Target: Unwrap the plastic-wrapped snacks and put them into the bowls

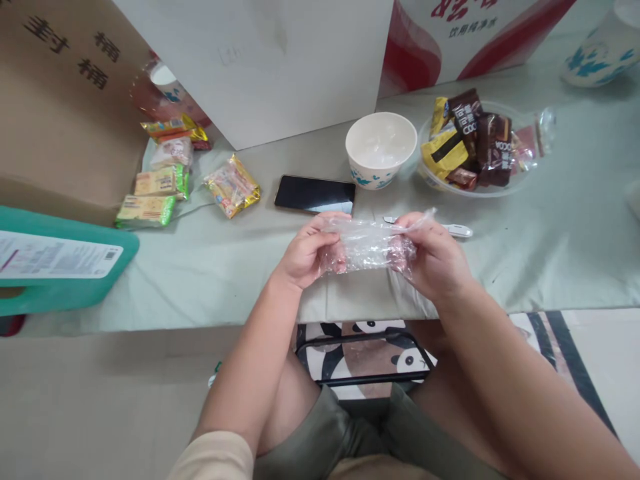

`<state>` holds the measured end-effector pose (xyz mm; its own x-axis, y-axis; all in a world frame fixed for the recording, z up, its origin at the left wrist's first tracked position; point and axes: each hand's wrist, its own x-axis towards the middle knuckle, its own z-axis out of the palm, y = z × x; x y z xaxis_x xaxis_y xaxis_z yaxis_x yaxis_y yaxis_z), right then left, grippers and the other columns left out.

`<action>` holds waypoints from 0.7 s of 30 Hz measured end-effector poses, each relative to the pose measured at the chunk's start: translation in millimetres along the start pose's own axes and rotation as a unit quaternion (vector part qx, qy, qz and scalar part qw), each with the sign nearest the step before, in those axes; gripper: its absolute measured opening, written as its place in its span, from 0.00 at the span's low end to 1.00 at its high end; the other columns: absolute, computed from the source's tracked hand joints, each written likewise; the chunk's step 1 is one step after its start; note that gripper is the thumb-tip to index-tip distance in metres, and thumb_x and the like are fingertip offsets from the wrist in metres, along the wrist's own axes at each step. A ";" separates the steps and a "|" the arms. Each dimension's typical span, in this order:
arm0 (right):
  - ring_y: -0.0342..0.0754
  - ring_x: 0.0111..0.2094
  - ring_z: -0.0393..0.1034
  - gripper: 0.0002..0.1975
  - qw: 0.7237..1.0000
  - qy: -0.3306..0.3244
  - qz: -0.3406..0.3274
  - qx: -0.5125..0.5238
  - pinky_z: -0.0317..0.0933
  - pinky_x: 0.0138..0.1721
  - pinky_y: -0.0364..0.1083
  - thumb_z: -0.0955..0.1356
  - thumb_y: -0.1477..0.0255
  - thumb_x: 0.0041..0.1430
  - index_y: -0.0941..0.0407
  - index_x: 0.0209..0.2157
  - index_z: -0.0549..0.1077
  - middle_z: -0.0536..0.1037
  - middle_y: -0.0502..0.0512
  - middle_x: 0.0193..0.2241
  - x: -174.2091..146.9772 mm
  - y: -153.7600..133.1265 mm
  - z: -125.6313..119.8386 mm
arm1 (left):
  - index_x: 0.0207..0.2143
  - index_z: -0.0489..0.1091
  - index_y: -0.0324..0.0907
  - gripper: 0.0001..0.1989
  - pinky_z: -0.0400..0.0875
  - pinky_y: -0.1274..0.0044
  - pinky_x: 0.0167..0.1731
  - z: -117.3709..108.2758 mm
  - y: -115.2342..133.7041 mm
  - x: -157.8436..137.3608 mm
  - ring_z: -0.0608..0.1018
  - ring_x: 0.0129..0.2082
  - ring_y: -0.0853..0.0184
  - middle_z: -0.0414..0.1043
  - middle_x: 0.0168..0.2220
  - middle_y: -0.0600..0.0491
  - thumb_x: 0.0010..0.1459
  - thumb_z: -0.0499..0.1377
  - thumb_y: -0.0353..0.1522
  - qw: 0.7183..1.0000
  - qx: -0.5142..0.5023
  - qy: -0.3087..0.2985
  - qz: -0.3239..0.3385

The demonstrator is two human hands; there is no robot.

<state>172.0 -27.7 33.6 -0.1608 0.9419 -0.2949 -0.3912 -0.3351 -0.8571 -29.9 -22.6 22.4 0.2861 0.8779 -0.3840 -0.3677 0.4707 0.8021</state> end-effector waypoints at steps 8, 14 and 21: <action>0.44 0.18 0.59 0.25 0.982 0.030 -0.045 -0.182 0.55 0.21 0.45 0.67 0.48 0.57 0.53 0.19 0.72 0.65 0.50 0.14 1.0 5.4 -6.3 | 0.23 0.73 0.40 0.18 0.68 0.78 0.20 -4.5 -0.1 4.8 0.72 0.20 0.71 0.70 0.21 0.53 0.50 0.65 0.46 0.999 0.046 -0.005 0.017; 0.41 0.22 0.59 0.15 0.967 0.052 -0.022 -0.250 0.52 0.26 0.43 0.74 0.65 0.48 0.53 0.37 0.72 0.68 0.44 0.21 2.4 11.8 -5.5 | 0.27 0.69 0.40 0.10 0.63 0.82 0.23 -2.4 -4.2 4.0 0.69 0.22 0.77 0.70 0.25 0.59 0.43 0.68 0.29 0.986 0.129 0.071 0.081; 0.41 0.24 0.60 0.10 0.986 -0.062 0.060 -0.142 0.51 0.28 0.44 0.71 0.71 0.44 0.54 0.31 0.68 0.69 0.45 0.23 -0.1 13.3 -5.3 | 0.29 0.63 0.42 0.17 0.64 0.83 0.23 -1.3 1.5 -3.5 0.70 0.22 0.77 0.67 0.26 0.60 0.42 0.69 0.27 0.998 -0.022 -0.018 0.059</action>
<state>171.6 -32.1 20.0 -0.3075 0.8800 -0.3620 -0.0953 -0.4070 -0.9085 -32.6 -24.9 24.4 0.2702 0.9238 -0.2711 -0.4394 0.3689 0.8191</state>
